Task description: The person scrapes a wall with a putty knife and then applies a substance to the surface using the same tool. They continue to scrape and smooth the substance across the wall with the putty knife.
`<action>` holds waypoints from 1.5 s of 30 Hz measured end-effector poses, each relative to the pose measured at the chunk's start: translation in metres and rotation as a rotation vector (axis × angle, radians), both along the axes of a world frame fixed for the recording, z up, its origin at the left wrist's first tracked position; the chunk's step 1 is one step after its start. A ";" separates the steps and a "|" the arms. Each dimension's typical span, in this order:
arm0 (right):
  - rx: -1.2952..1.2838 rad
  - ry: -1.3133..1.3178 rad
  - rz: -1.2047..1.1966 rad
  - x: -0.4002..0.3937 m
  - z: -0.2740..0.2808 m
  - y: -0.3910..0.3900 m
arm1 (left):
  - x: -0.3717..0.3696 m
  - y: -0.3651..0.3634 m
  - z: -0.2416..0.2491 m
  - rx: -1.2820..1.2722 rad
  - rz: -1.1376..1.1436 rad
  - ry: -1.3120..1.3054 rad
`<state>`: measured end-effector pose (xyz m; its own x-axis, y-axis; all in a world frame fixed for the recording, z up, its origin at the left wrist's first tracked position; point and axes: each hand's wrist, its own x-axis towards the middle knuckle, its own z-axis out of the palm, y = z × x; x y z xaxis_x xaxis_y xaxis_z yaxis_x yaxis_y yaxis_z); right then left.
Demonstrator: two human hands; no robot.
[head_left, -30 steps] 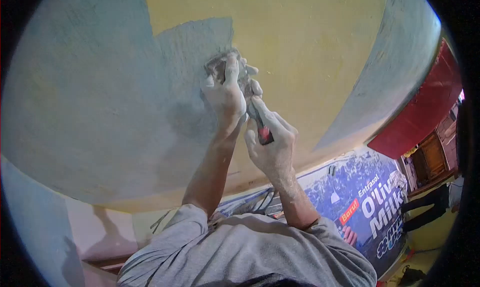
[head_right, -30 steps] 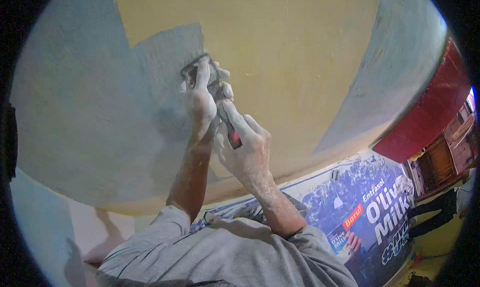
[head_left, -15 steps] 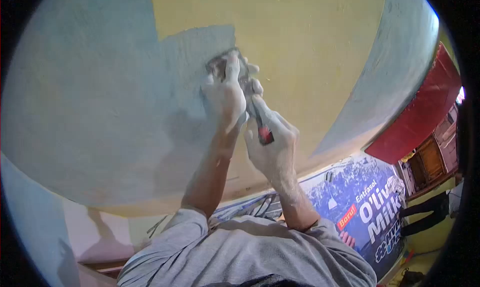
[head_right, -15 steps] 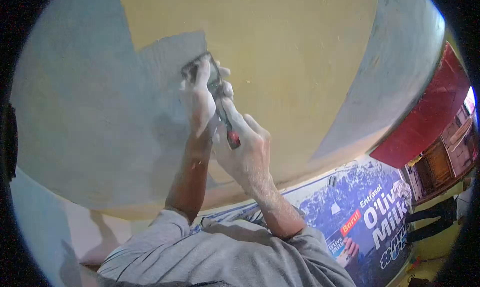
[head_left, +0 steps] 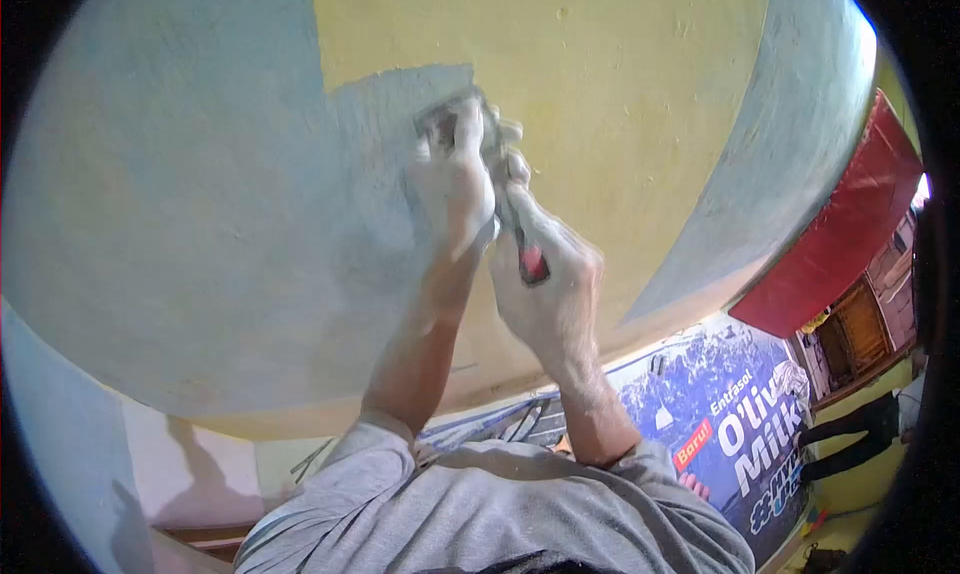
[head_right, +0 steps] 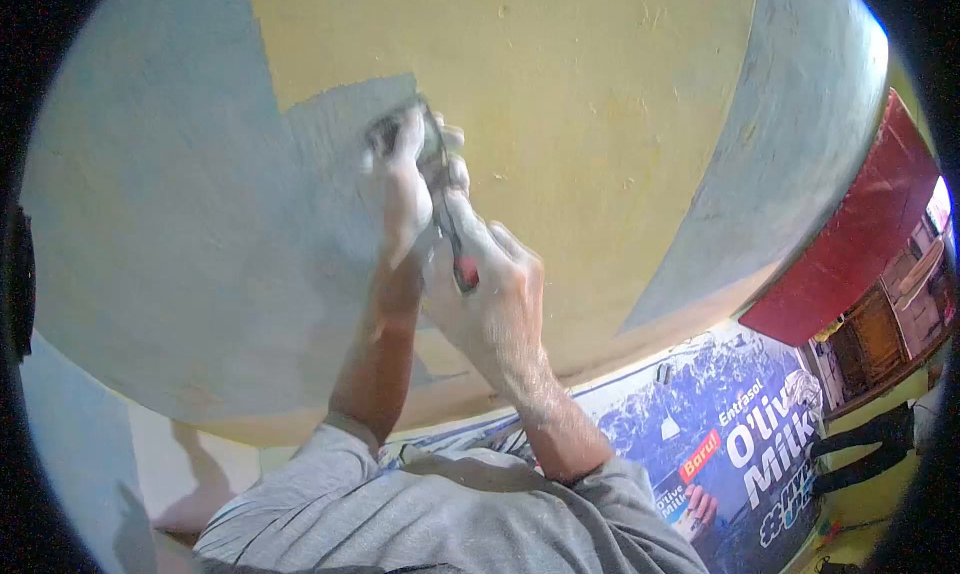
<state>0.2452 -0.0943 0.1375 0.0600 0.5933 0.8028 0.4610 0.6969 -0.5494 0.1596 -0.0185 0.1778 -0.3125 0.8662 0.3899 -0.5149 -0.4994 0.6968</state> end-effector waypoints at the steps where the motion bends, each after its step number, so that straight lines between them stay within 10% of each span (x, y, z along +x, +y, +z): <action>1: -0.095 -0.025 0.003 0.001 0.016 -0.005 | 0.001 -0.003 0.014 0.000 -0.012 -0.036; 12: -0.043 -0.044 -0.023 -0.002 0.005 0.000 | -0.002 -0.007 0.011 -0.026 0.011 0.026; 17: -0.189 -0.134 0.019 -0.007 -0.131 -0.008 | -0.019 -0.020 -0.123 -0.361 -0.048 0.019; 22: -0.716 -0.357 0.195 0.035 -0.272 -0.036 | -0.029 -0.051 -0.366 -0.770 -0.197 -0.017; 27: -1.166 -0.678 0.332 0.080 -0.355 -0.067 | -0.056 -0.154 -0.544 -1.104 -0.263 0.929; 37: -1.215 -0.577 0.173 0.155 -0.422 -0.087 | -0.114 -0.166 -0.564 -1.134 0.250 1.025; 41: -1.423 -0.464 0.088 0.167 -0.423 -0.090 | -0.118 -0.157 -0.501 -1.440 -0.345 0.688; 45: -1.306 -0.316 -0.086 0.127 -0.363 -0.075 | -0.103 -0.136 -0.480 -1.179 -0.262 0.731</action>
<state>0.3722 -0.1692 -0.2259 0.0541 0.9326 -0.3567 0.7060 -0.2883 -0.6469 0.0567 -0.1549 -0.3026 -0.1396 0.7935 -0.5923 0.1532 0.6083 0.7788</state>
